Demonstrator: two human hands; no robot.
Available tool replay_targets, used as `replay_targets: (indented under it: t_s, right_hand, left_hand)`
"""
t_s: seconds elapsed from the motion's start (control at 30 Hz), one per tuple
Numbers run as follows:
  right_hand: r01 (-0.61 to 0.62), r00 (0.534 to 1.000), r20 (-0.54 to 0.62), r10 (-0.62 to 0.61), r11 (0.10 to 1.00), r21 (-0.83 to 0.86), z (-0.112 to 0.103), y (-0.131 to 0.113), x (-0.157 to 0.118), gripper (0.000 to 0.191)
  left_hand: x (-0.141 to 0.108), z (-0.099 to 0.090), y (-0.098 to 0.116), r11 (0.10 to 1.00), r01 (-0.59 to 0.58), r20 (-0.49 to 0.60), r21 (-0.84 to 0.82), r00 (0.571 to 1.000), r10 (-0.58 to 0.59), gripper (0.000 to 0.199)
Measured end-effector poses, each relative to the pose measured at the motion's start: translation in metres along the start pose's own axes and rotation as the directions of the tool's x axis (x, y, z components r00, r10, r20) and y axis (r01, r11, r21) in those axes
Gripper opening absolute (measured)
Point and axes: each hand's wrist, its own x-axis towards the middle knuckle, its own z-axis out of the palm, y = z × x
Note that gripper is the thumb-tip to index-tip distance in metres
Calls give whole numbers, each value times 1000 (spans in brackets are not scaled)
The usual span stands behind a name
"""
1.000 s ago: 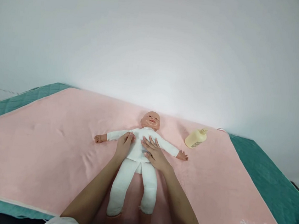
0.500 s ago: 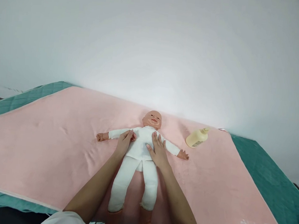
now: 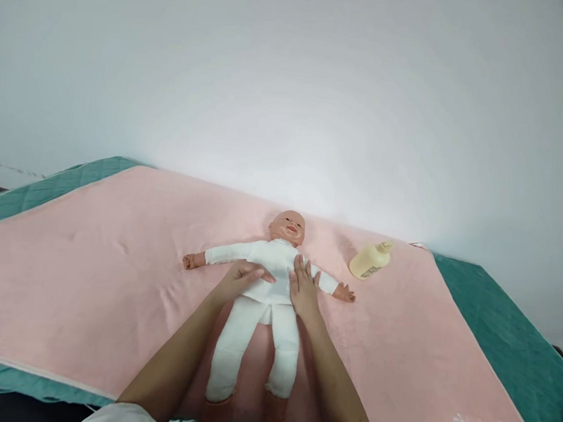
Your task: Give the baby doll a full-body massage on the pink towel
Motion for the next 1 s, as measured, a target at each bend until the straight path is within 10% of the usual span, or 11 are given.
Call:
replay_targets:
  t_s: [0.1, 0.37, 1.0]
  right_hand:
    - [6, 1000, -4, -6, 999, 36, 2, 3, 1, 55]
    - [-8, 1000, 30, 6, 997, 72, 0, 4, 1, 55]
    - [-22, 1000, 22, 20, 997, 67, 2, 5, 2, 55]
  left_hand:
    - [-2, 4, 8, 990, -90, 228, 110, 972, 63, 35]
    - [2, 6, 6, 867, -233, 416, 440, 909, 33, 34]
    - [16, 6, -17, 529, -224, 290, 819, 956, -43, 59]
